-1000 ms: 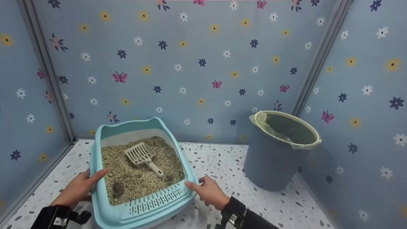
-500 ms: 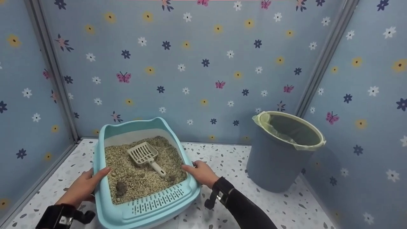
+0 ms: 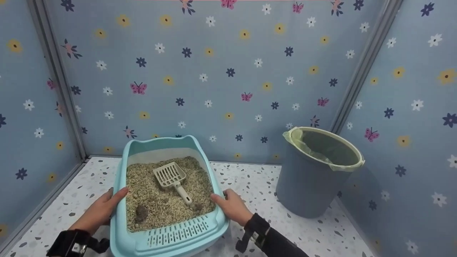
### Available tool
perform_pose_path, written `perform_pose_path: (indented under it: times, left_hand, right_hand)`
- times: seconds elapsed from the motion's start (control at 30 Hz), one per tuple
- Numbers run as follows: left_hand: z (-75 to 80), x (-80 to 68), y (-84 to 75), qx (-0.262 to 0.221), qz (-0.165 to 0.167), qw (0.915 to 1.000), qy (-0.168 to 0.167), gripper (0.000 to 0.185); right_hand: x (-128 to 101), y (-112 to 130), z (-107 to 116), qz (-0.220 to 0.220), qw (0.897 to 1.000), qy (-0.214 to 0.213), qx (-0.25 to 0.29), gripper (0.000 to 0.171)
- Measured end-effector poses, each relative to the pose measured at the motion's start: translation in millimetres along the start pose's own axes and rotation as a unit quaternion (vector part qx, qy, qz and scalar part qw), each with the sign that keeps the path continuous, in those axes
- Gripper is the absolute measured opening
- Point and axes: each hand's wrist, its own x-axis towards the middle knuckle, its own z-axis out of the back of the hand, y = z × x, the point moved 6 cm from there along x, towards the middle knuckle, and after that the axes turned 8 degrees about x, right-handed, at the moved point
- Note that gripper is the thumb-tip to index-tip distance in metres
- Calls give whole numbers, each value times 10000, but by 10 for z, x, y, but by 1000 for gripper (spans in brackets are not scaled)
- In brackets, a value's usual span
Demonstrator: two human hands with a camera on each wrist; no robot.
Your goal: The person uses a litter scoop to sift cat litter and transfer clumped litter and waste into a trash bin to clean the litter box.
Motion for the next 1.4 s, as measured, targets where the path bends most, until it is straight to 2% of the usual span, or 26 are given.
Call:
perform_pose_path:
  times: [0.37,0.63,0.77,0.87,1.03,1.1,1.2,1.4]
  left_hand:
    - [-124,69,-104,-90,-209,9996,162,110]
    - [-250,117,-190,285,-237,9983,458,113]
    - [-302,113,-196,388,-239,9973,574,113]
    - [-300,103,-205,467,-262,9969,576,112]
    - [-292,77,-172,433,-178,9972,586,112]
    - [-311,68,-163,336,-159,9975,601,112]
    - [-328,55,-171,108,-243,9979,586,109]
    - [-313,35,-185,-220,-402,9976,515,104]
  right_hand:
    - [-298,-34,120,-193,9994,-270,-61,52]
    - [-550,-68,231,-320,9985,-427,-130,53]
    - [-603,-70,275,-366,9982,-408,-250,54]
    - [-517,-38,321,-443,9977,-358,-372,63]
    - [-172,6,419,-590,9963,-443,-449,86]
    - [-37,-13,446,-614,9965,-421,-374,86]
    - [119,-52,449,-563,9979,-268,-189,78]
    - [218,-101,374,-355,9992,-149,56,75]
